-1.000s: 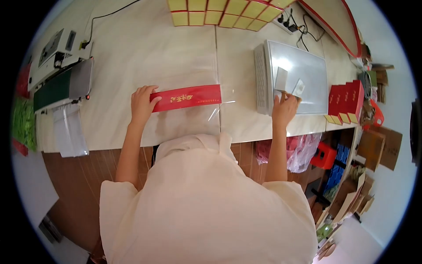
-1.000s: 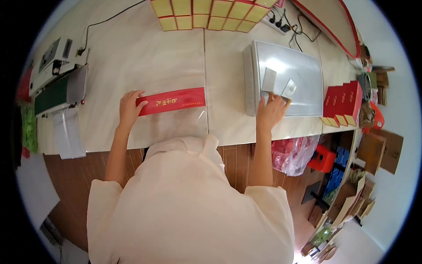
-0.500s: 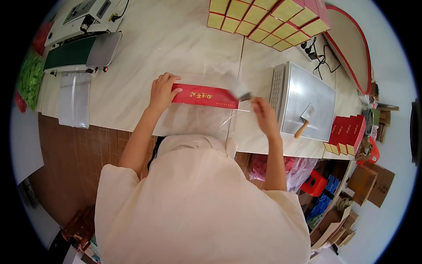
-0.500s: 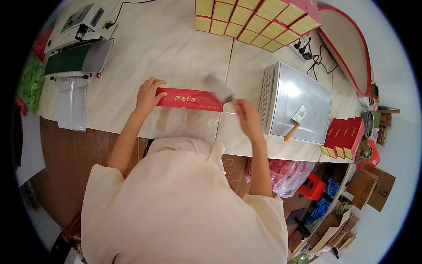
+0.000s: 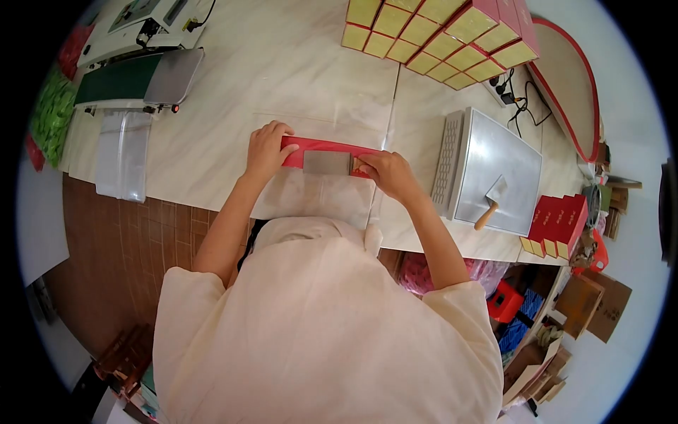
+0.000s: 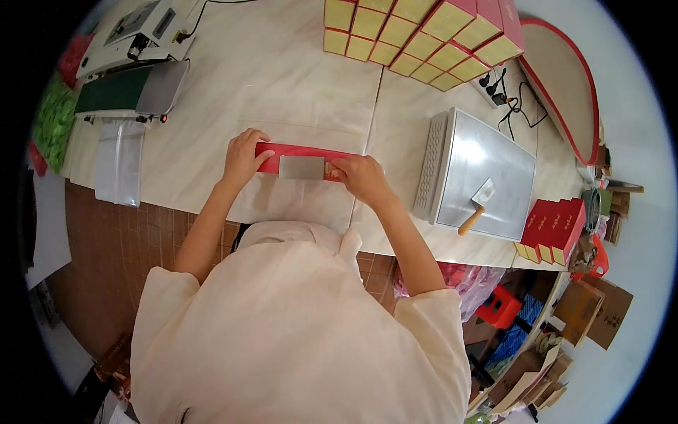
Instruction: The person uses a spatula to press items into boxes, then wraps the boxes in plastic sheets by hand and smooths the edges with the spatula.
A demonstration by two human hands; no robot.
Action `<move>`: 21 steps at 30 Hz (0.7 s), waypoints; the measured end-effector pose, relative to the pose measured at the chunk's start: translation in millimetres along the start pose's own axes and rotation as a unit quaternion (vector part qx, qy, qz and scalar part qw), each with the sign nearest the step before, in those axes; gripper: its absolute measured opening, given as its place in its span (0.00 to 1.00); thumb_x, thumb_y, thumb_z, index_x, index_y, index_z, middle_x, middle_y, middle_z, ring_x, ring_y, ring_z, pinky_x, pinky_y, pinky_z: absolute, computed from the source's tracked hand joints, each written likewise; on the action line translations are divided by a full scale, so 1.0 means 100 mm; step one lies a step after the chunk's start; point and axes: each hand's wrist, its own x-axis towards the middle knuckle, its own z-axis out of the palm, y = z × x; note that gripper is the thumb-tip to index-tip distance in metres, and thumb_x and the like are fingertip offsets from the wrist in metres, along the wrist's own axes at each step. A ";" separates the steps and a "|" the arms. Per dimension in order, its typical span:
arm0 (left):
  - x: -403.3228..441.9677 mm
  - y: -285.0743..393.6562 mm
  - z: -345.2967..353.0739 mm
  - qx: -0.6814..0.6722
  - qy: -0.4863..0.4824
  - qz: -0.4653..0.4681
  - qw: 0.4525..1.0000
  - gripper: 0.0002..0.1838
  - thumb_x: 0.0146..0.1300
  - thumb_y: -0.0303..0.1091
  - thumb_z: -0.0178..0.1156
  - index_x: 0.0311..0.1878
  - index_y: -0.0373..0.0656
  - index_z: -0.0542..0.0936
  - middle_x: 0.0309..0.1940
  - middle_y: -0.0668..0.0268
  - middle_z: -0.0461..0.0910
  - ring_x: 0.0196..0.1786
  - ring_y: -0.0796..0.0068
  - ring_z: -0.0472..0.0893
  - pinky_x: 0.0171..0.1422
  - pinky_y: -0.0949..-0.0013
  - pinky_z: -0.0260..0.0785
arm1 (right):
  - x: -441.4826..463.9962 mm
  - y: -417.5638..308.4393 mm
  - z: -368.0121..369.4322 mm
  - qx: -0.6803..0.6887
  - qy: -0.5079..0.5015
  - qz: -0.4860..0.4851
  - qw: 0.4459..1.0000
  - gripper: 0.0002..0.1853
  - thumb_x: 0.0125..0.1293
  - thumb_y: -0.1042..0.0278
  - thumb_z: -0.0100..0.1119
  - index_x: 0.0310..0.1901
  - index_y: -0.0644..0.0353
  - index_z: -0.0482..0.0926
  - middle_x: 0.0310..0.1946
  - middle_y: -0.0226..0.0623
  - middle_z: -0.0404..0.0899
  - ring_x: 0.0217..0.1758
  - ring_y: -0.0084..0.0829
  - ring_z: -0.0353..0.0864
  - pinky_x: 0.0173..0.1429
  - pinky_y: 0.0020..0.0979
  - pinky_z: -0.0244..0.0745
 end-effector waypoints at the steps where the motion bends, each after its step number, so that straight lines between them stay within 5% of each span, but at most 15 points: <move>1: 0.00 0.00 0.00 0.001 0.005 -0.006 1.000 0.14 0.54 0.35 0.70 0.42 0.45 0.76 0.41 0.67 0.78 0.48 0.63 0.78 0.58 0.58 0.64 | 0.00 0.02 0.01 0.001 0.001 0.001 1.000 0.05 0.63 0.65 0.63 0.37 0.55 0.83 0.31 0.36 0.84 0.34 0.41 0.81 0.39 0.41 0.75; 21: 0.00 0.02 -0.01 -0.009 -0.010 -0.011 1.000 0.12 0.54 0.34 0.70 0.35 0.46 0.75 0.36 0.68 0.77 0.45 0.63 0.77 0.59 0.57 0.62 | -0.03 0.10 0.11 -0.102 0.147 0.124 0.976 0.07 0.66 0.62 0.59 0.36 0.55 0.80 0.27 0.36 0.80 0.32 0.39 0.80 0.38 0.40 0.74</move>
